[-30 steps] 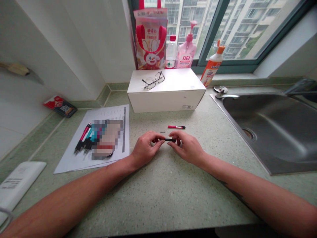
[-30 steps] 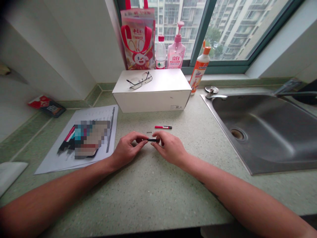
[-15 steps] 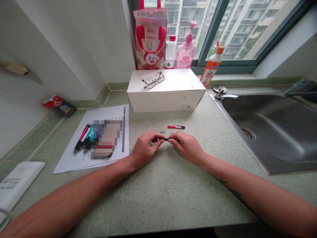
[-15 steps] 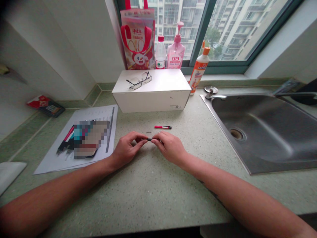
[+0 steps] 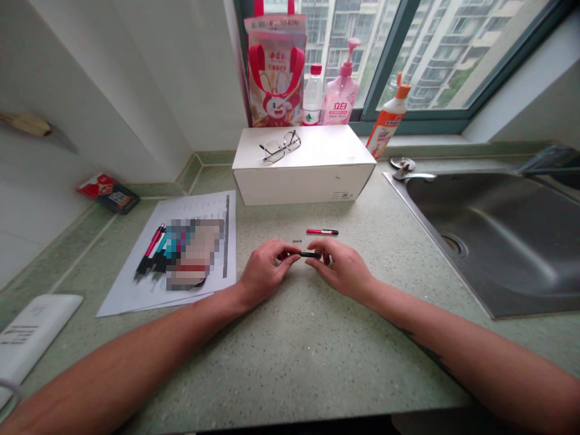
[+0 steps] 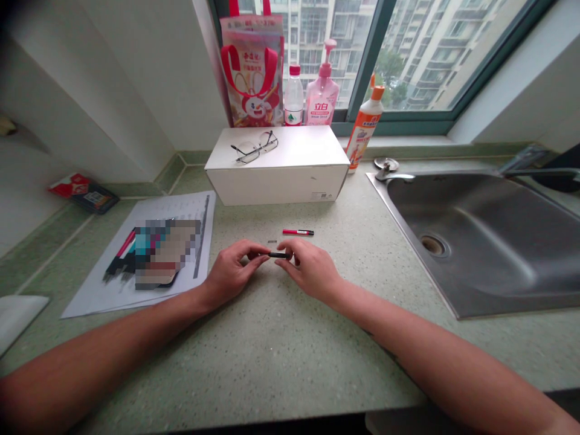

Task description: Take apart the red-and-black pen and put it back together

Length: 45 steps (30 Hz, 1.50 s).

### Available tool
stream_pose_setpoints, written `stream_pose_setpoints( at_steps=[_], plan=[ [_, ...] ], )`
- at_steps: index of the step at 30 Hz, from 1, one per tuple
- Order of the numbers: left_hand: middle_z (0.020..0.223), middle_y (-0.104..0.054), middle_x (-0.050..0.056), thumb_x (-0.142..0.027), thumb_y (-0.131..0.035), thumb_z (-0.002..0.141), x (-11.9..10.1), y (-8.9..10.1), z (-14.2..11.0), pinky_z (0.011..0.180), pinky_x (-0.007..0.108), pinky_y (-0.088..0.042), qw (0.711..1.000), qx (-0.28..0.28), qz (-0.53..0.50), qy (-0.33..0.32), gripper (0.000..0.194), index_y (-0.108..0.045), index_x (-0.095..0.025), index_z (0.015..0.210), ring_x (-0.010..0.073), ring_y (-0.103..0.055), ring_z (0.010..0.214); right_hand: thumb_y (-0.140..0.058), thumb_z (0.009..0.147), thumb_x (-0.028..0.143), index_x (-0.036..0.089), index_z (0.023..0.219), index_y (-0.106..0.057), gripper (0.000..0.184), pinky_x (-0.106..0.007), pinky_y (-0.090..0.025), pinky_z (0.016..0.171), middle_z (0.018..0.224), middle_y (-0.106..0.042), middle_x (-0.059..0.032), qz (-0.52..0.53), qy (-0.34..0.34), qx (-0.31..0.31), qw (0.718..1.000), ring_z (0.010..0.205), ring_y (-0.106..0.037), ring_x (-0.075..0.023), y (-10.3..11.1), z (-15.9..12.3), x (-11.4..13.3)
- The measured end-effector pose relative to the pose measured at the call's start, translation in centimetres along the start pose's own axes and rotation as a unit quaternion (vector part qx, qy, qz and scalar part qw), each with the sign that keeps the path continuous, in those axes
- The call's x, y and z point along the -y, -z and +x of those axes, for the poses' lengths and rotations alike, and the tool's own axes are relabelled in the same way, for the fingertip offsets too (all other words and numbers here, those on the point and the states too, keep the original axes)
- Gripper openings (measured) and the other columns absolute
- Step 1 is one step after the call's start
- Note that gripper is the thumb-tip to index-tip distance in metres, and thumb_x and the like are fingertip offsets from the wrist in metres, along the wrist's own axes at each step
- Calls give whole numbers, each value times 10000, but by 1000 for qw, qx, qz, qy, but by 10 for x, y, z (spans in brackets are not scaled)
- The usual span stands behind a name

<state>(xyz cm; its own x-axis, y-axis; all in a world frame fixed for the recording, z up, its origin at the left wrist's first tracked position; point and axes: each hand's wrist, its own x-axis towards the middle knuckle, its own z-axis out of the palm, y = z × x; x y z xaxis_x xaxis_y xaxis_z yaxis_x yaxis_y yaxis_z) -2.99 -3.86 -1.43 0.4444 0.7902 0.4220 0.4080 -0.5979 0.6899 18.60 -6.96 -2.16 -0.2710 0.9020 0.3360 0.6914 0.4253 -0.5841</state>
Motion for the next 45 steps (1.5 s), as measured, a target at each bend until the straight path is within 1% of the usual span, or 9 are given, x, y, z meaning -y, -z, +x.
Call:
stream_pose_setpoints(
  at_steps=[4,6,10,15,20,24,31,36,45],
  plan=[
    [801,-714,32,-273,-648,943,-1,1,1,716,306,-547,1000,1,1,-2,115,-721,-184,938,153,-651,728,-531,1004,393,200,952,-644,229,-299,-435,665,837,-665,-39,-6,1,7,1000,729,-587,-164,1,0,1],
    [810,-720,34,-278,-651,943,-2,1,1,719,310,-549,1000,1,-1,-2,118,-722,-185,940,153,-653,729,-501,1019,391,204,958,-654,249,-307,-446,693,860,-676,-47,-6,3,9,1000,766,-602,-172,1,1,2],
    [808,-721,34,-273,-657,940,-1,0,0,712,310,-548,1000,4,1,3,110,-726,-188,936,155,-655,728,-559,987,422,204,1040,-653,243,-301,-448,672,865,-675,-43,-6,-6,5,1000,703,-587,-157,1,0,1],
    [834,-727,38,-245,-664,932,2,0,1,716,320,-529,1000,18,3,11,85,-722,-184,939,168,-651,760,-527,1011,395,202,933,-659,247,-310,-449,723,868,-665,-49,-11,18,1,1000,783,-596,-173,6,2,4],
    [887,-717,49,-194,-691,898,0,0,2,823,386,-504,996,69,59,-28,28,-715,-190,911,213,-620,883,-523,1003,342,204,967,-653,194,-317,-457,742,914,-651,-50,-36,-9,-23,999,773,-593,-166,11,6,1],
    [951,-686,68,-208,-732,849,-2,-2,1,858,419,-484,988,98,113,-37,42,-714,-194,884,237,-593,926,-573,944,293,210,908,-641,113,-326,-456,727,929,-643,-57,-90,-16,-2,996,787,-597,-181,11,8,-6],
    [981,-656,90,-233,-648,918,10,-5,18,868,424,-456,981,39,189,-26,125,-714,-178,1009,260,-558,965,-590,894,239,220,831,-630,77,-335,-450,721,906,-636,-64,-137,-9,32,990,849,-594,-212,11,11,-8],
    [940,-655,79,-260,-679,906,18,-8,28,810,396,-444,972,56,229,-16,113,-725,-189,981,253,-541,910,-563,891,241,218,788,-625,122,-339,-443,700,863,-629,-71,-161,-7,29,987,799,-582,-208,11,12,-10],
    [908,-648,82,-217,-629,935,17,-5,24,789,385,-432,967,73,242,-24,107,-700,-168,871,246,-533,887,-530,914,248,211,802,-624,150,-345,-457,704,872,-634,-83,-174,-3,20,984,818,-596,-219,9,11,-11]
  ],
)
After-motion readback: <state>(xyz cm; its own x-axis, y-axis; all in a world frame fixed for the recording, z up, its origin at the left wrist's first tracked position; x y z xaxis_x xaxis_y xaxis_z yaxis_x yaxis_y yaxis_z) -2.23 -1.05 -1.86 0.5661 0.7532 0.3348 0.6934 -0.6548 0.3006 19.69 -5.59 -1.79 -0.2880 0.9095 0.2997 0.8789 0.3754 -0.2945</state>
